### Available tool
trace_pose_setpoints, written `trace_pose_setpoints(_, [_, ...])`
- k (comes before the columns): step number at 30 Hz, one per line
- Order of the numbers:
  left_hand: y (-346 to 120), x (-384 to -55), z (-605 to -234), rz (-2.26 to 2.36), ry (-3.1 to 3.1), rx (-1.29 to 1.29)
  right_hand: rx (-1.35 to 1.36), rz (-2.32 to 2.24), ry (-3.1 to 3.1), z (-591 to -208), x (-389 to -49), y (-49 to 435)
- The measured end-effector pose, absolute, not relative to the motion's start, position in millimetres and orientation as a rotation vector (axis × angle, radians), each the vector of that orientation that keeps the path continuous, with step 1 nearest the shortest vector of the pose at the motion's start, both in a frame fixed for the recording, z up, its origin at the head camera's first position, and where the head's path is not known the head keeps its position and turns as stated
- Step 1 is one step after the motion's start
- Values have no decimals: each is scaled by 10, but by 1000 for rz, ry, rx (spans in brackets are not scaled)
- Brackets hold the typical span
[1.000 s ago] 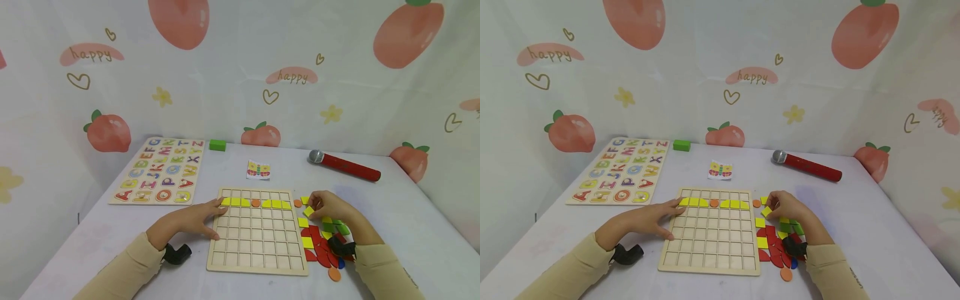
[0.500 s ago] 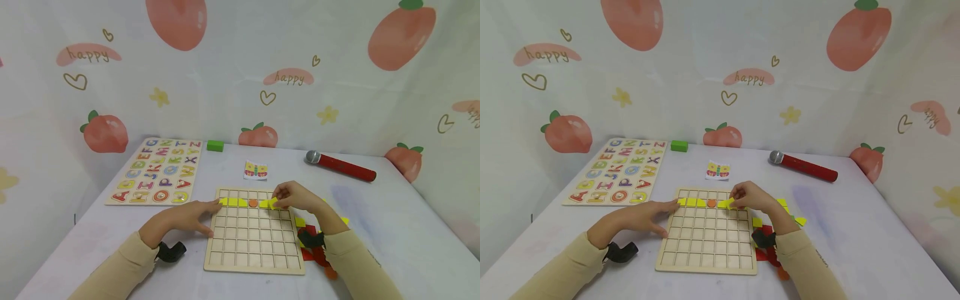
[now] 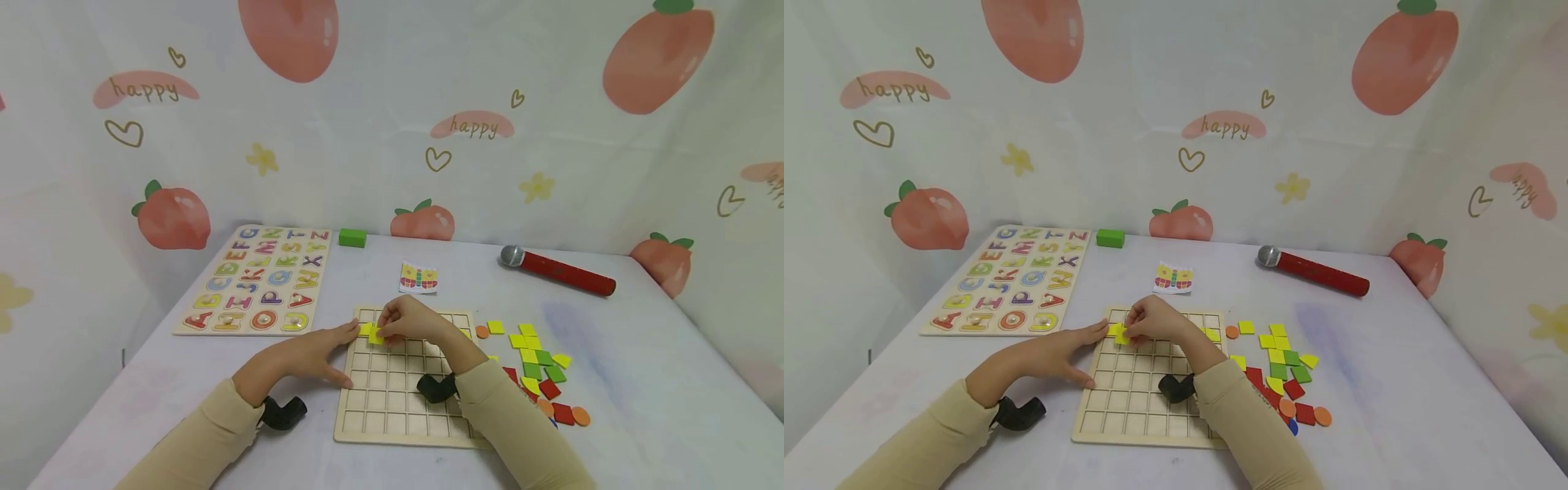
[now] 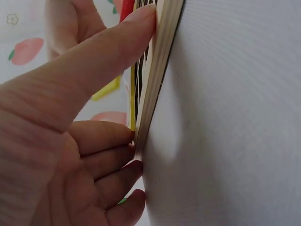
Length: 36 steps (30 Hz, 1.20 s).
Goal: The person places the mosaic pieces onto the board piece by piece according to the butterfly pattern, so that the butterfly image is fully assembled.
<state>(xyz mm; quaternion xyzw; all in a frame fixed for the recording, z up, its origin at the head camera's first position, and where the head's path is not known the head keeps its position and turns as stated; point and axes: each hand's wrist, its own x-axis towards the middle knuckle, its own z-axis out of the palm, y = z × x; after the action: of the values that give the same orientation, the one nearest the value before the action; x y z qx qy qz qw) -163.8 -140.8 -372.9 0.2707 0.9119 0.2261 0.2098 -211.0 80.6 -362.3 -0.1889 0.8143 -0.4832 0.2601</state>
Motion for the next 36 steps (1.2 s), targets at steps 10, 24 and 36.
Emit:
trace_pose_setpoints(10, [-1402,-1629,-3715,668,2528,749,-578,-1248,2276,-3717,-2113,580])
trace_pose_setpoints(24, [-1414,-1612,-3693,699,2520,758,-607,-1101,2421,-3697,-2070,532])
trace_pose_setpoints(36, [-1413,-1621,-3707,710,2509,755,-619,-1095,2389,-3542,-2044,732])
